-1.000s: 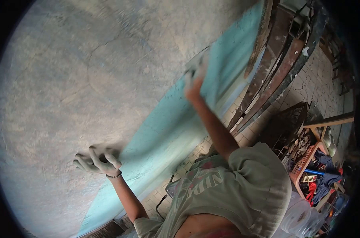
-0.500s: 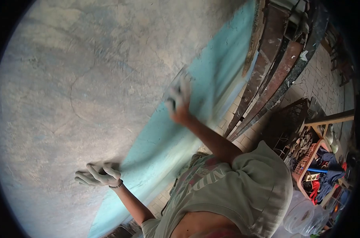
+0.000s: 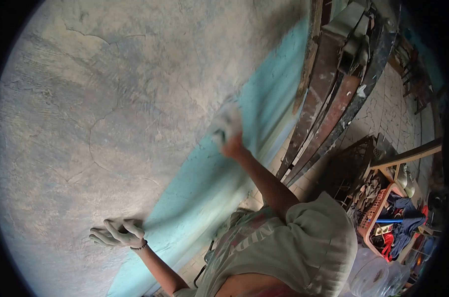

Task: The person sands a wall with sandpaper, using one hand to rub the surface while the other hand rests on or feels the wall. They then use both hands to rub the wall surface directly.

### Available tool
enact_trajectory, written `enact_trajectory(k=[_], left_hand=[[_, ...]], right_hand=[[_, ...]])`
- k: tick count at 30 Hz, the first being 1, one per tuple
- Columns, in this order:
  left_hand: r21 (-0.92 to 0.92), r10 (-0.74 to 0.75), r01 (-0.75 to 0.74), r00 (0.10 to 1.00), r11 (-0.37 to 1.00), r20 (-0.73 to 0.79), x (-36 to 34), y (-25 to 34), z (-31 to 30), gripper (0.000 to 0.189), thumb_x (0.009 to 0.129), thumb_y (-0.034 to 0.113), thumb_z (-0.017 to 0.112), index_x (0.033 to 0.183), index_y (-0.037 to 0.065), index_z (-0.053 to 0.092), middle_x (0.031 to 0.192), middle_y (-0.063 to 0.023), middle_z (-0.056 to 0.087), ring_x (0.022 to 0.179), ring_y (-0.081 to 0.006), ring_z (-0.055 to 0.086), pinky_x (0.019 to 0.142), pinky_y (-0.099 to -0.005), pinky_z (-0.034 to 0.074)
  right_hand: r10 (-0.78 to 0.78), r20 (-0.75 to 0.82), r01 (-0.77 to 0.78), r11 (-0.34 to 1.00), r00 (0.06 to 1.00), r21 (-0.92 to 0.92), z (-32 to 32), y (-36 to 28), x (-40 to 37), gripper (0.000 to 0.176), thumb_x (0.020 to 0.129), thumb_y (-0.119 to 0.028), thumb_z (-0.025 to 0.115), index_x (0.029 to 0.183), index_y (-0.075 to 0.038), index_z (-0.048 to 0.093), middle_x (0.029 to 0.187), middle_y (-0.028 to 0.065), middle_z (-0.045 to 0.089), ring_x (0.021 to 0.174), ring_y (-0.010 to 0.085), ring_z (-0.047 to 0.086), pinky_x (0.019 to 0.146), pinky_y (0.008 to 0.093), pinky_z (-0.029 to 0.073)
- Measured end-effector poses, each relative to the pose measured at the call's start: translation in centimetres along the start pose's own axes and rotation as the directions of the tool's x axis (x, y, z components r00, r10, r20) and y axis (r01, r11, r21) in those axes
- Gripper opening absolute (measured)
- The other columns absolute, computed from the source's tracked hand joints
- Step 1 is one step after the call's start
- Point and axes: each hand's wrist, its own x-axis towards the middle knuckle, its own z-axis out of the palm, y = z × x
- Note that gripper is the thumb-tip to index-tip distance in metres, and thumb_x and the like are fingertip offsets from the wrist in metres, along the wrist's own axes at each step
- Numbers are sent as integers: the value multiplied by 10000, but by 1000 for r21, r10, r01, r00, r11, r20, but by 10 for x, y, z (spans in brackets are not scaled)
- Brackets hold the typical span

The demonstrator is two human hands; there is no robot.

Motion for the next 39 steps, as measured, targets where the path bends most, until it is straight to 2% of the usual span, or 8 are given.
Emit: enact_trajectory(k=[3, 8, 12, 15, 18, 22, 36, 39], left_hand=[[1, -18, 18, 1000, 1000, 15, 0, 3, -4, 547, 1024, 348, 496, 1460, 22, 542, 1591, -302, 373, 1513, -460, 285, 1222, -620, 188], [2, -24, 24, 1000, 1000, 12, -3, 1, -2, 535, 1005, 308, 517, 1457, 23, 546, 1593, -309, 366, 1509, -480, 279, 1226, -621, 178], [41, -48, 45, 996, 998, 71, -11, -2, -6, 567, 995, 361, 479, 1471, 58, 537, 1626, -300, 301, 1543, -479, 191, 1219, -660, 166], [42, -33, 31, 998, 999, 46, -6, -4, -2, 562, 987, 337, 486, 1468, 52, 543, 1622, -303, 308, 1534, -480, 219, 1218, -655, 174], [48, -37, 35, 999, 998, 34, -3, 1, -4, 563, 983, 322, 492, 1472, 48, 546, 1612, -313, 327, 1522, -475, 266, 1223, -639, 183], [48, -25, 23, 999, 999, 41, -3, -1, -4, 567, 980, 323, 520, 1477, 51, 537, 1609, -315, 329, 1522, -476, 266, 1224, -636, 184], [50, -26, 25, 999, 998, 20, -5, -1, -2, 554, 965, 282, 525, 1464, 42, 535, 1603, -307, 339, 1524, -465, 252, 1207, -655, 212], [61, -28, 27, 1000, 998, 14, -2, 2, -1, 556, 978, 311, 543, 1463, 39, 542, 1604, -287, 357, 1523, -450, 268, 1221, -613, 218]], right_hand=[[453, -333, -418, 891, 827, 175, 5, 28, 19, 446, 981, -232, 584, 1381, -38, 550, 1591, 320, 349, 1487, 468, 327, 1201, 637, 223], [-174, 107, 189, 970, 979, -154, -16, -17, 20, 483, 1039, -155, 474, 1421, 136, 432, 1577, 343, 340, 1477, 496, 324, 1232, 553, 212], [430, -268, -407, 903, 862, 140, 22, 35, -6, 436, 980, -289, 578, 1292, 15, 585, 1513, 320, 435, 1445, 500, 381, 1201, 606, 249], [-222, 77, 233, 957, 972, -173, -10, -9, 14, 435, 999, -208, 529, 1326, 79, 549, 1519, 314, 428, 1449, 433, 405, 1204, 532, 284], [287, -185, -255, 951, 940, 177, 15, 19, 10, 389, 981, -260, 524, 1278, -10, 533, 1528, 329, 403, 1454, 453, 394, 1177, 617, 267], [-118, 1, 116, 980, 993, -164, -2, -11, 5, 425, 1003, -331, 557, 1305, -35, 512, 1559, 356, 343, 1461, 554, 300, 1151, 718, 194], [460, -304, -443, 888, 835, 126, 31, 25, 18, 642, 1057, -223, 398, 1550, 163, 255, 1637, 368, 203, 1528, 530, 178, 1241, 605, 97], [269, -243, -303, 946, 932, -114, 36, 4, 2, 644, 1053, -224, 389, 1559, 150, 249, 1644, 361, 188, 1534, 524, 160, 1245, 602, 79]])
